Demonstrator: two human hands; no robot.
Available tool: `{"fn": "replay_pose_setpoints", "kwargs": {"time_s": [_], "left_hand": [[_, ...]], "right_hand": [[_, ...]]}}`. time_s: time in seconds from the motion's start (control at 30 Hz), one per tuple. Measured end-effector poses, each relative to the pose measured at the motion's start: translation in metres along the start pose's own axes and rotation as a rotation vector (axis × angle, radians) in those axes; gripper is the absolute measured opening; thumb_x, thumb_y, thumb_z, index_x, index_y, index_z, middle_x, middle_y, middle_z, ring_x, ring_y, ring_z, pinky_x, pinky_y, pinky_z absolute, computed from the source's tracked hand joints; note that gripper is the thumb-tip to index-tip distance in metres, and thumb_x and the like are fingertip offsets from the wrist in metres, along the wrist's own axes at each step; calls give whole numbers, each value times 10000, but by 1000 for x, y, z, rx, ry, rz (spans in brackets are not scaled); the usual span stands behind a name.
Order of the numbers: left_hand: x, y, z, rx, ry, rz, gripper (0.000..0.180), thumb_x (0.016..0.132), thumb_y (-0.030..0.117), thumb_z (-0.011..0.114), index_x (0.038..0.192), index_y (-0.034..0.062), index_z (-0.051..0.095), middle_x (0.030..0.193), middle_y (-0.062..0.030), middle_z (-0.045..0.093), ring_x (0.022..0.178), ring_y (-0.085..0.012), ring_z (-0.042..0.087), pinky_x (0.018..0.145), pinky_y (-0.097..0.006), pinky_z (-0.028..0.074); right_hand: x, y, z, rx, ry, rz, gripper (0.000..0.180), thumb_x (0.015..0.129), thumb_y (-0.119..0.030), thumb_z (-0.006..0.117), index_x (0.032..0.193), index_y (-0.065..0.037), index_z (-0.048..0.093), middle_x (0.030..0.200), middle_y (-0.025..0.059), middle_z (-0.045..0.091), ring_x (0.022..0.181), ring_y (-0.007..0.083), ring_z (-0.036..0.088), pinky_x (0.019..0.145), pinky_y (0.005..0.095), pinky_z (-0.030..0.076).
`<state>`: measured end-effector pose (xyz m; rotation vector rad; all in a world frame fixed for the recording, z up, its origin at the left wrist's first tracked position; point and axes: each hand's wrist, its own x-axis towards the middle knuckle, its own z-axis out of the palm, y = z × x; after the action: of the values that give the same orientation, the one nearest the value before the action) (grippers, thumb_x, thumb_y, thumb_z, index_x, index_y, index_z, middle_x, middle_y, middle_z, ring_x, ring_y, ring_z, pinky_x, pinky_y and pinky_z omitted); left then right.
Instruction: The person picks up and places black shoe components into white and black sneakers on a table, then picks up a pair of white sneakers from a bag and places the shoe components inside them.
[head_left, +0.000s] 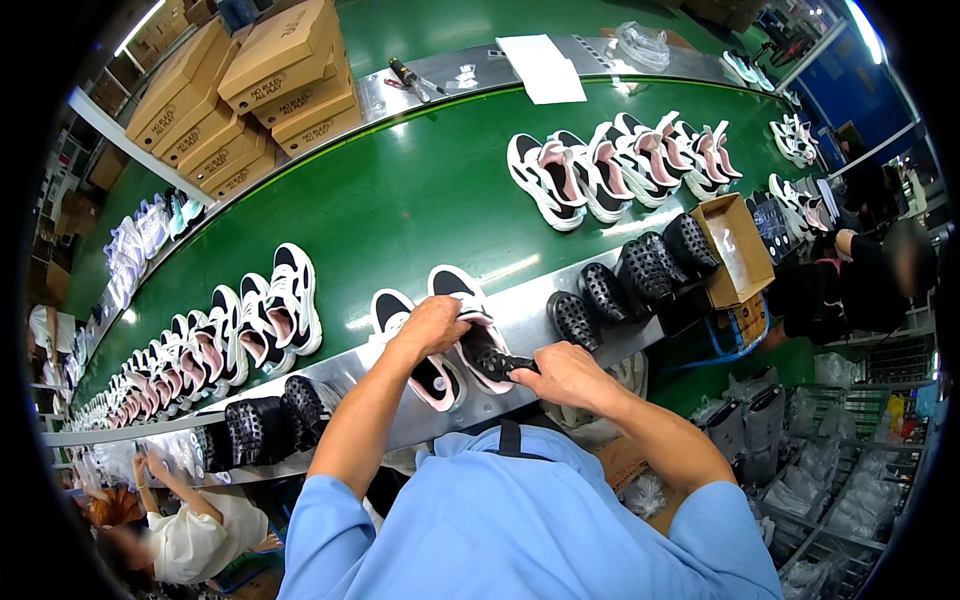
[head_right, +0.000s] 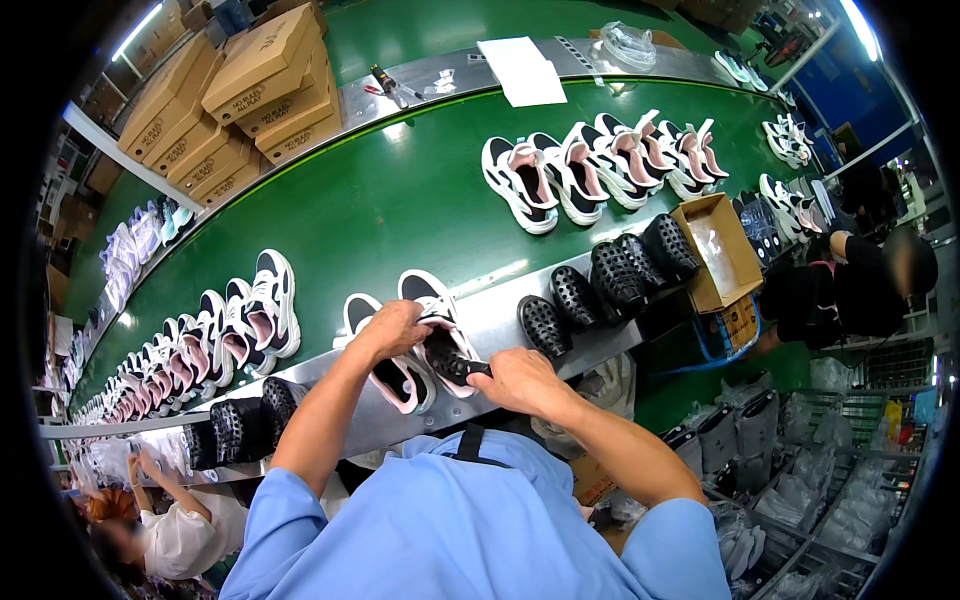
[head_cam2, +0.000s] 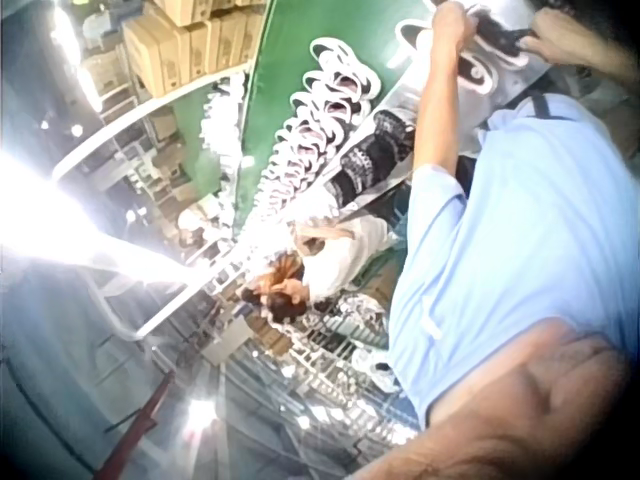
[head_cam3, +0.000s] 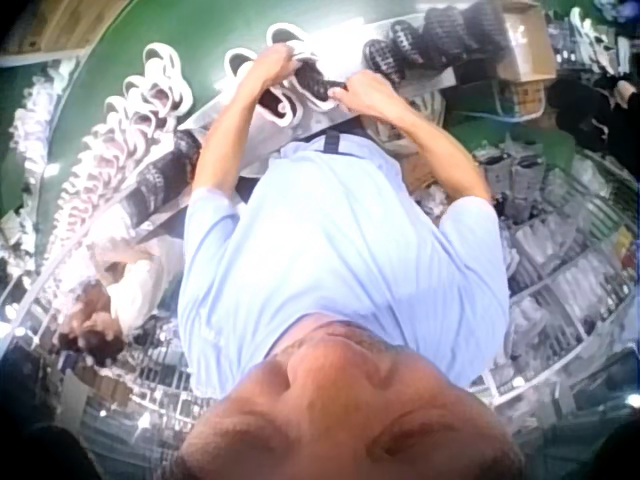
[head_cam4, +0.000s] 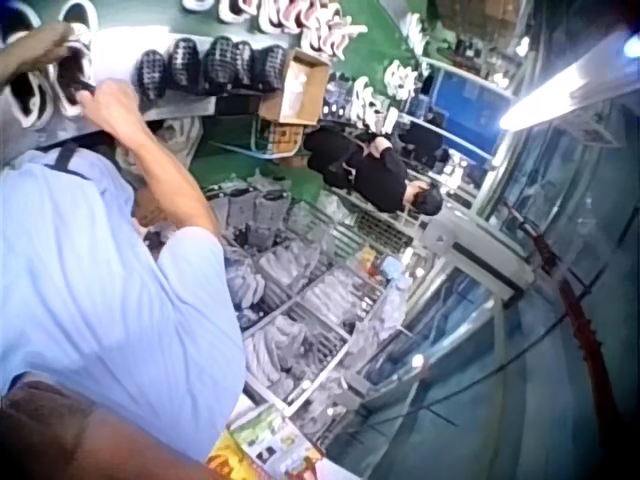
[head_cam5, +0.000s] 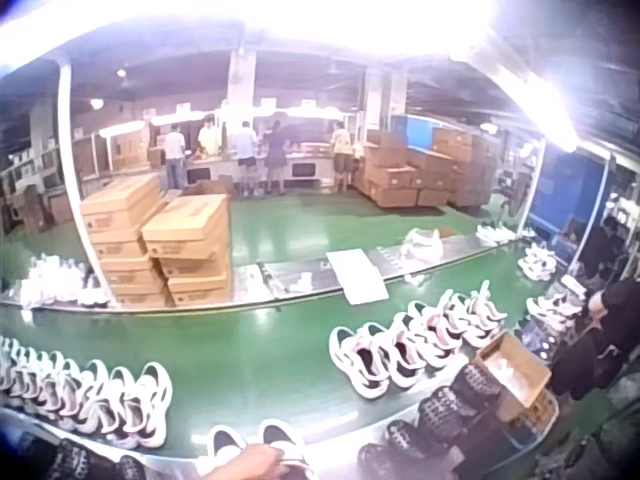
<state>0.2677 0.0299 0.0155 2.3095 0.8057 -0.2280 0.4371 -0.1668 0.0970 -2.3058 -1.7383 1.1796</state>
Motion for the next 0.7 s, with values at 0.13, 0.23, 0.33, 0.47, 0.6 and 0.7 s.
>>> {"fn": "replay_pose_setpoints", "kwargs": {"time_s": [0.13, 0.23, 0.33, 0.47, 0.6, 0.7], "left_hand": [[7, 3, 21, 25, 41, 210, 226, 860, 174, 667, 901, -48, 675, 955, -296, 693, 954, -480, 670, 871, -544, 534], [11, 20, 41, -97, 264, 298, 299, 827, 114, 709, 1091, -24, 690, 977, -279, 691, 993, -485, 647, 907, -543, 520], [-18, 23, 49, -283, 322, 94, 927, 774, 115, 789, 1601, 124, 369, 1181, -294, 605, 1116, -487, 597, 974, -519, 508], [-25, 44, 73, -375, 318, -210, 1004, 761, 127, 802, 1623, 112, 288, 1177, -311, 605, 1038, -509, 650, 885, -533, 546], [-4, 39, 85, -412, 429, -368, 941, 781, 158, 797, 1586, 58, 319, 1035, -291, 667, 935, -483, 696, 812, -526, 568], [-25, 44, 77, -281, 544, -286, 711, 826, 155, 765, 1464, 44, 472, 942, -229, 691, 887, -436, 694, 762, -518, 559]], "right_hand": [[33, -32, 32, -90, 272, 38, 427, 963, -355, 650, 905, 58, 742, 864, 242, 746, 812, 411, 743, 763, 508, 586], [85, -1, 105, -89, 536, 137, 336, 911, -238, 705, 1097, 40, 668, 961, 224, 716, 868, 435, 723, 778, 502, 581], [56, 6, 86, 119, 557, -44, 324, 895, -215, 731, 1091, 27, 644, 1002, 258, 700, 963, 445, 700, 838, 507, 563], [66, 24, 86, 103, 558, 43, 343, 848, -188, 787, 1053, 32, 622, 1013, 282, 692, 990, 454, 686, 867, 523, 552], [115, 31, 93, -50, 472, 146, 336, 874, -263, 737, 1057, 1, 639, 893, 250, 729, 818, 453, 732, 748, 530, 593], [132, 37, 100, -106, 486, 106, 345, 913, -306, 690, 1116, -28, 676, 886, 241, 745, 816, 442, 745, 735, 532, 599]]}}
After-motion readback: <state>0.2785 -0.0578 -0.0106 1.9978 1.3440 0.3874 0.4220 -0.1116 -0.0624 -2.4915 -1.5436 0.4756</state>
